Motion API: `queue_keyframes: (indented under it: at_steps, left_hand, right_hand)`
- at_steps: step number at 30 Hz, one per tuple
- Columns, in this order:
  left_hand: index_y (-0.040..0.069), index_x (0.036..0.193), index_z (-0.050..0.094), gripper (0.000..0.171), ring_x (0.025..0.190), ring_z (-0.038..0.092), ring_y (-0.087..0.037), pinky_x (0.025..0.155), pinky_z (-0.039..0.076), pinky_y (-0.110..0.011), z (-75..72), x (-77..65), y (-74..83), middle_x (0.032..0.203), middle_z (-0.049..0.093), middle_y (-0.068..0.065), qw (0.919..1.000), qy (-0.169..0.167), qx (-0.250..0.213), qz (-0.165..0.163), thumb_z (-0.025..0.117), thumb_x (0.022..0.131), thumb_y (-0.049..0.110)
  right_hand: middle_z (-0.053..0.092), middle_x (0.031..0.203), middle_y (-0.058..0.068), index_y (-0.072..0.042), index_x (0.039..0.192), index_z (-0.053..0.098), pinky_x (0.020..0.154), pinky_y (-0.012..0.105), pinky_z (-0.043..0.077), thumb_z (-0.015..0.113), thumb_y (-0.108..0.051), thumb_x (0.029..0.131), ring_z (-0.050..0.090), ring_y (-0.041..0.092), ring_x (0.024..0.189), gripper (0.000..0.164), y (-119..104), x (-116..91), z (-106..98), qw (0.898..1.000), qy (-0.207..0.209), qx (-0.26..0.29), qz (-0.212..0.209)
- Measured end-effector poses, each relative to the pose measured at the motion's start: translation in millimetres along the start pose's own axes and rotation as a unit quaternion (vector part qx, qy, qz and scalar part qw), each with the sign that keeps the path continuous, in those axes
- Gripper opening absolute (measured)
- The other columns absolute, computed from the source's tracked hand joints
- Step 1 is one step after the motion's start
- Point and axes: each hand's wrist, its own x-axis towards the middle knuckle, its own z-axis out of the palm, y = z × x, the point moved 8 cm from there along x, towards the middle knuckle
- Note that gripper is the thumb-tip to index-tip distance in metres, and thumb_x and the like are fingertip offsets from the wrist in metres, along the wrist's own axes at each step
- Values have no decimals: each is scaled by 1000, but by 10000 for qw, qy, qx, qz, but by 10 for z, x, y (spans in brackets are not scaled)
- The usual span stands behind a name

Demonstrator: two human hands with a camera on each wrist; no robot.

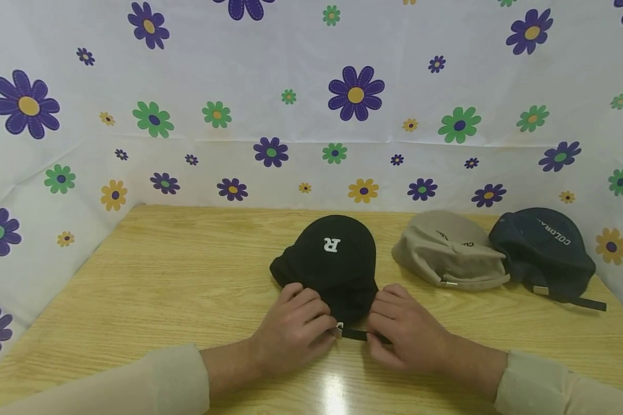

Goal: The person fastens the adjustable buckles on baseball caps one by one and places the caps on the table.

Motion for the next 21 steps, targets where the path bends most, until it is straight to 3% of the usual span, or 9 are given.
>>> queue_keyframes:
  at_steps: [9, 16, 21]
  left_hand:
    - [18, 80, 71, 12, 80, 57, -15, 78, 41, -36, -20, -1, -21, 82, 64, 7, 9999, 68, 58, -80, 79, 73, 16]
    - [18, 81, 71, 12, 82, 56, -15, 79, 41, -35, -13, -4, -41, 83, 64, 6, 9998, -85, -14, -184, 80, 73, 16]
    - [15, 82, 71, 13, 81, 57, -15, 80, 43, -32, -17, 3, -35, 83, 64, 5, 9998, -62, -133, -110, 80, 73, 13]
  right_hand:
    - [39, 67, -8, -17, 65, 47, 76, 31, 36, 51, -12, 75, 39, 9, 63, 12, 21, -11, -38, 9996, 252, 114, 31]
    - [46, 73, -10, -19, 77, 58, 79, 30, 36, 60, -25, 89, 47, 9, 74, 14, 74, -41, 19, 9979, -214, 286, 532]
    - [52, 77, -10, -19, 82, 63, 82, 30, 35, 57, -28, 95, 48, 10, 75, 17, 50, -36, 49, 9976, -378, 362, 452]
